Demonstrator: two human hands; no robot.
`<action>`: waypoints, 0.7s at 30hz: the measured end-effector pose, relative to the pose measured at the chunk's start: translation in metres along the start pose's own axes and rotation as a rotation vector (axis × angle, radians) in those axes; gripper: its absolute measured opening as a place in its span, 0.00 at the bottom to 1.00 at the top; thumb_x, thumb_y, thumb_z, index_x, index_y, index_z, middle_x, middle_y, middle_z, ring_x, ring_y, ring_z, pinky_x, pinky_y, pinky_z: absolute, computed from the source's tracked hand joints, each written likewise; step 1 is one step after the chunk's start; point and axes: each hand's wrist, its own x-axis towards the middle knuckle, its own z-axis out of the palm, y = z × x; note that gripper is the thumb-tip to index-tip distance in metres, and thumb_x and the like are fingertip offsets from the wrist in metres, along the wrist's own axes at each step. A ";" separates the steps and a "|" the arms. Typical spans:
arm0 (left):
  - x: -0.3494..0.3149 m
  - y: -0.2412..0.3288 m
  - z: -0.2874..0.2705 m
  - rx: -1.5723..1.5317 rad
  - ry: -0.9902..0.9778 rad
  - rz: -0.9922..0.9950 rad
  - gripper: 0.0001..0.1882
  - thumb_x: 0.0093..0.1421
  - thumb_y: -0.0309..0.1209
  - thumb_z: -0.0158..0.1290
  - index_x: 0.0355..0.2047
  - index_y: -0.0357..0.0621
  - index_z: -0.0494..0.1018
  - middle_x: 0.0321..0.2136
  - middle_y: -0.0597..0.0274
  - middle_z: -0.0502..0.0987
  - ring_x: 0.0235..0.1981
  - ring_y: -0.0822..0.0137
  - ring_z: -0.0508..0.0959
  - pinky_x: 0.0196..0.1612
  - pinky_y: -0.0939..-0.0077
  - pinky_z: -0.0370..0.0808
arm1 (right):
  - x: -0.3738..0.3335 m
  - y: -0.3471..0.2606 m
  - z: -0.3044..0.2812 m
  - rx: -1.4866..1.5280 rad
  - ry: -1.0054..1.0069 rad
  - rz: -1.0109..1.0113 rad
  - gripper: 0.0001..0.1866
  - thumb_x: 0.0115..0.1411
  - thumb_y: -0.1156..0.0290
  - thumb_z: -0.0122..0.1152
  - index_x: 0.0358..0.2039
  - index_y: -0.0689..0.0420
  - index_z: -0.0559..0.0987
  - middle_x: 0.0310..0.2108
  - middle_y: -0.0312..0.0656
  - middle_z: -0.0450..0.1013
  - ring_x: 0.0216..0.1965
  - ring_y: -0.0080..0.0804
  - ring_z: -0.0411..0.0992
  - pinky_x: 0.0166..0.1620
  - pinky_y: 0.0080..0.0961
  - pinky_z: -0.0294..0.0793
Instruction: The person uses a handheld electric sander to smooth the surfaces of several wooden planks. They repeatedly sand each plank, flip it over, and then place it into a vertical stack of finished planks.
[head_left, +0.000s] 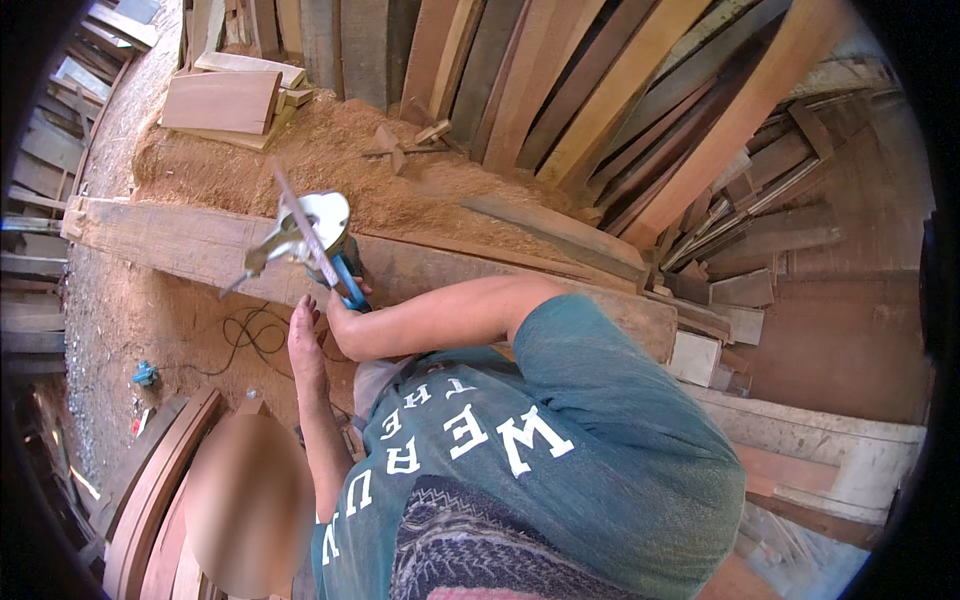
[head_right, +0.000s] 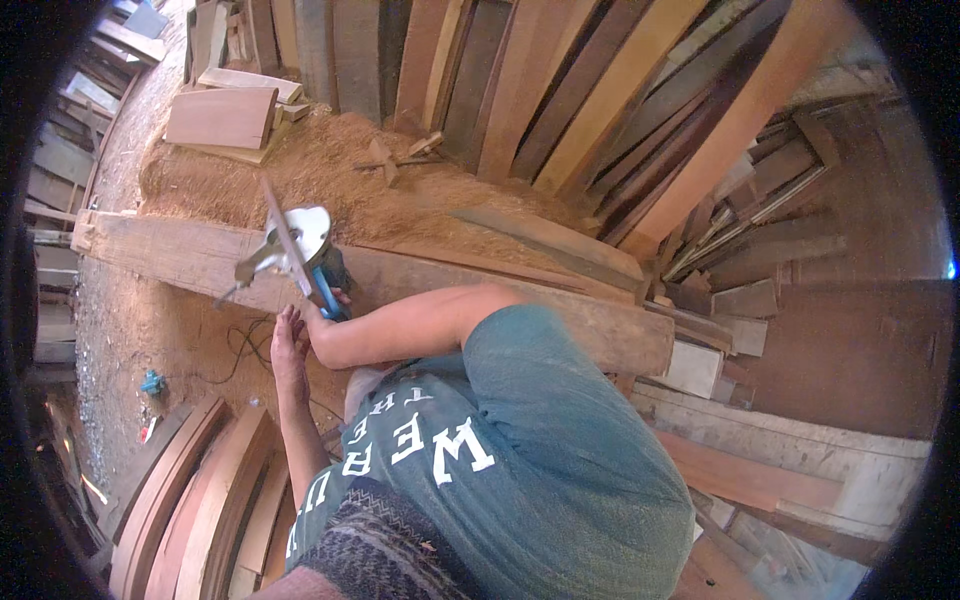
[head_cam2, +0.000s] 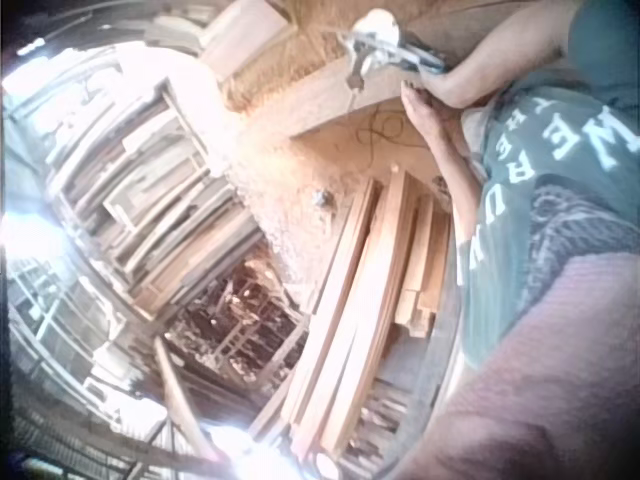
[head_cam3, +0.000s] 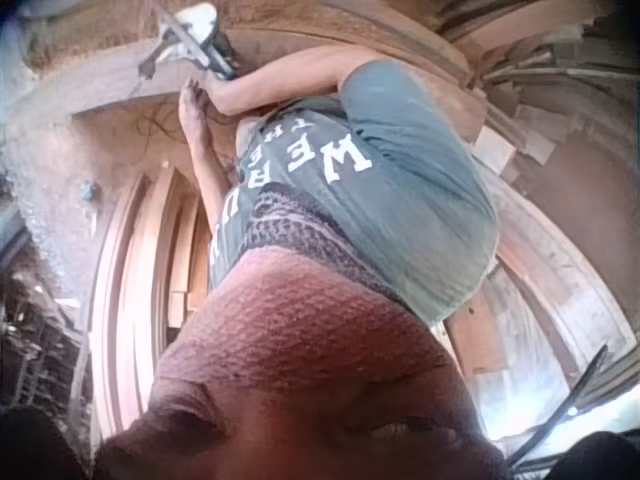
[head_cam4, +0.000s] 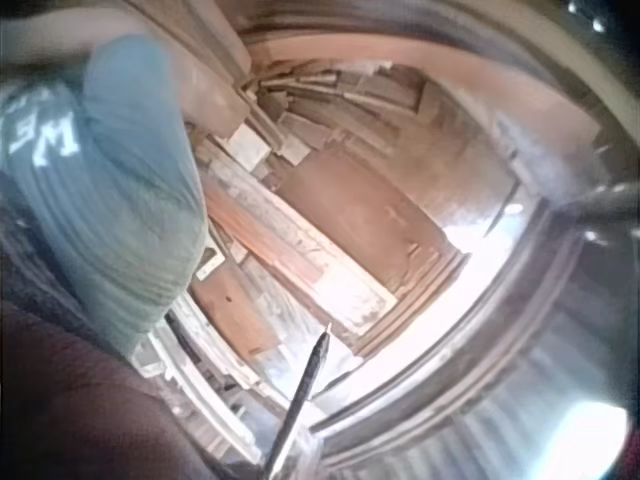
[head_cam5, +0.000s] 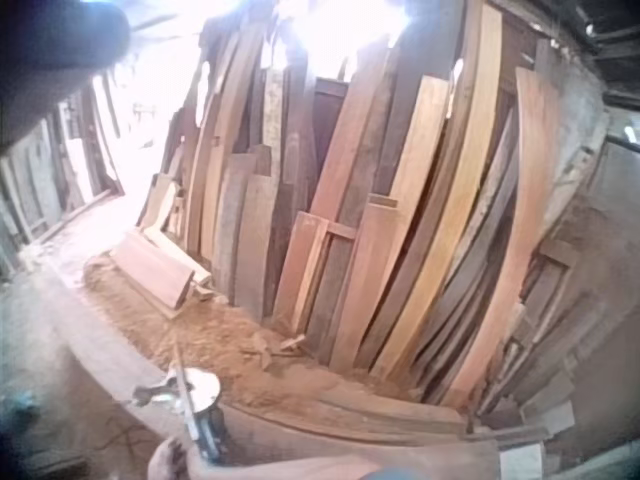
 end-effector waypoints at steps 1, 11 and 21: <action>-0.006 0.001 0.007 0.100 -0.039 0.006 0.26 0.76 0.45 0.48 0.64 0.38 0.68 0.58 0.55 0.76 0.55 0.60 0.76 0.61 0.65 0.71 | -0.006 -0.005 0.004 -0.004 0.005 -0.012 0.21 0.62 0.55 0.61 0.49 0.53 0.85 0.45 0.46 0.81 0.48 0.50 0.78 0.55 0.68 0.67; -0.056 -0.040 0.073 0.299 -0.197 0.124 0.31 0.73 0.42 0.53 0.64 0.28 0.65 0.55 0.49 0.77 0.50 0.63 0.78 0.57 0.70 0.73 | -0.056 -0.044 0.052 0.144 0.159 -0.125 0.17 0.61 0.56 0.60 0.43 0.51 0.86 0.42 0.43 0.81 0.48 0.45 0.77 0.58 0.70 0.63; -0.035 -0.043 0.080 0.258 -0.016 0.166 0.27 0.66 0.45 0.61 0.51 0.32 0.71 0.38 0.55 0.81 0.40 0.66 0.78 0.47 0.70 0.74 | -0.108 -0.074 0.078 0.398 0.366 -0.157 0.13 0.60 0.58 0.59 0.38 0.49 0.87 0.39 0.40 0.82 0.48 0.40 0.76 0.61 0.73 0.60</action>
